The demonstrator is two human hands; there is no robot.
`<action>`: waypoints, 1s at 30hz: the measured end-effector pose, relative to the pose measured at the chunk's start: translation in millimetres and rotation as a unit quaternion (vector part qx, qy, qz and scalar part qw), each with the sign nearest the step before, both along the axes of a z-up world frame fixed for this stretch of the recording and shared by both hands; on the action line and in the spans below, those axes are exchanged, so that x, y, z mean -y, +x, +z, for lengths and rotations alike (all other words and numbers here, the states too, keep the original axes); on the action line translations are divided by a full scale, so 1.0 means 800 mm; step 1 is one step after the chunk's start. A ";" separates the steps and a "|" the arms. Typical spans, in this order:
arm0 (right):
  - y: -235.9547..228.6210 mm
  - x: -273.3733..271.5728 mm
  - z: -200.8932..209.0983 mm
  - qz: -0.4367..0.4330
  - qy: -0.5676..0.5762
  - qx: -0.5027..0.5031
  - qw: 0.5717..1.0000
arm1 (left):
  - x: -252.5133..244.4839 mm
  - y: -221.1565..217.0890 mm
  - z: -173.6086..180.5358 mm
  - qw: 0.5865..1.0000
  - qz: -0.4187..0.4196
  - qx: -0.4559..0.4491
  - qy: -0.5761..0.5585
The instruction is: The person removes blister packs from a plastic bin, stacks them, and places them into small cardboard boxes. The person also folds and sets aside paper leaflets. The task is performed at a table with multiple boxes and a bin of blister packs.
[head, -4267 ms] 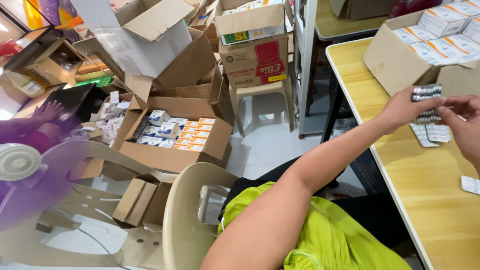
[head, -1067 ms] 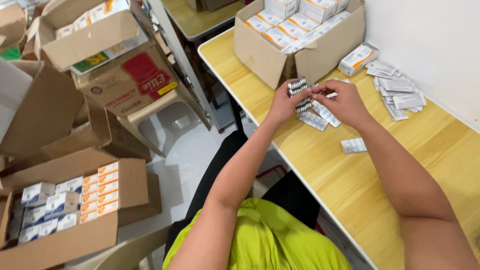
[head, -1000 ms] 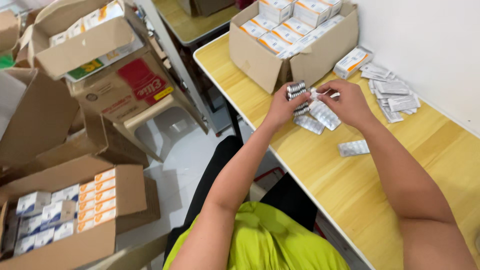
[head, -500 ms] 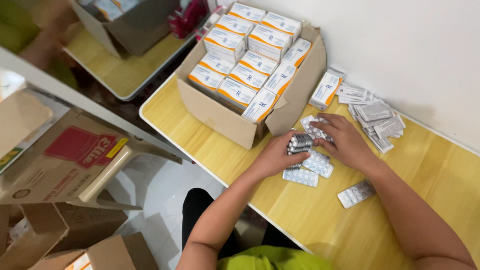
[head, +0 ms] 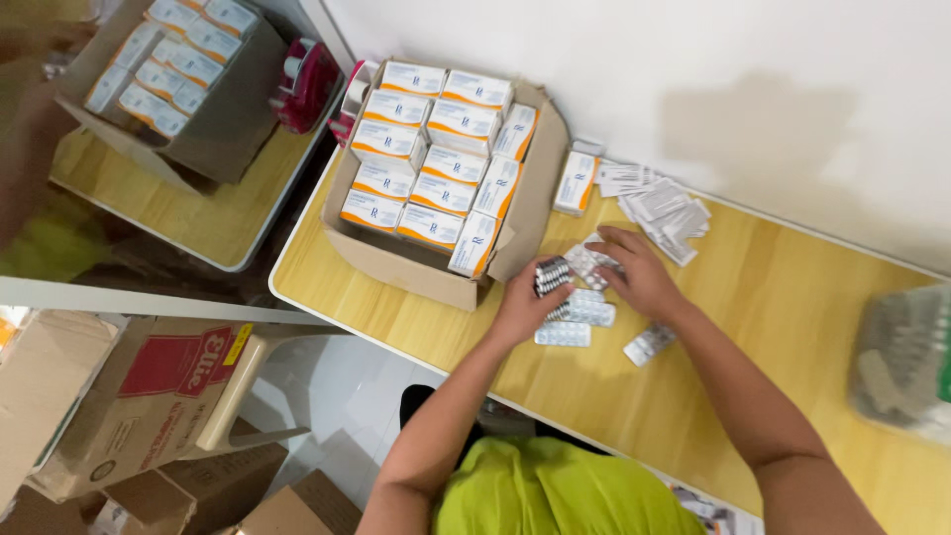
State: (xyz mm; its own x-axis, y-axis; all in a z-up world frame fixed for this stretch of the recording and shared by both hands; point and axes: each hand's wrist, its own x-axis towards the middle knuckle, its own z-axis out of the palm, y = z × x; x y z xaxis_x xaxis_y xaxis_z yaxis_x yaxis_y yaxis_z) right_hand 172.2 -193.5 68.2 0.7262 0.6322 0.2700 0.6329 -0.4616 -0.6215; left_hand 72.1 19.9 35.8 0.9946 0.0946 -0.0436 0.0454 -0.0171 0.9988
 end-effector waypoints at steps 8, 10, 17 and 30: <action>-0.035 -0.010 0.013 -0.041 0.210 -0.374 0.902 | 0.041 0.035 0.009 0.975 0.056 -0.063 -0.205; -0.035 0.000 0.014 -0.021 0.239 -0.397 0.886 | 0.052 0.032 0.021 0.968 0.058 -0.077 -0.233; -0.043 0.028 0.063 -0.025 0.253 -0.391 0.885 | 0.062 0.009 0.097 0.952 0.055 -0.118 -0.276; -0.126 -0.096 0.153 0.039 0.297 -0.425 0.854 | -0.045 -0.085 0.169 0.955 0.100 -0.024 -0.277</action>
State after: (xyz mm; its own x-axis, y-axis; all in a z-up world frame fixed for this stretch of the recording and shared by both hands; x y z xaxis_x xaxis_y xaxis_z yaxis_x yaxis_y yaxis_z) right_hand 71.1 -116.6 190.6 0.7811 0.6229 -0.0436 -0.1497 0.1190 -0.9815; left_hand 4.3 56.1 171.1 0.9545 0.2327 -0.1867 0.0371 0.5281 0.8484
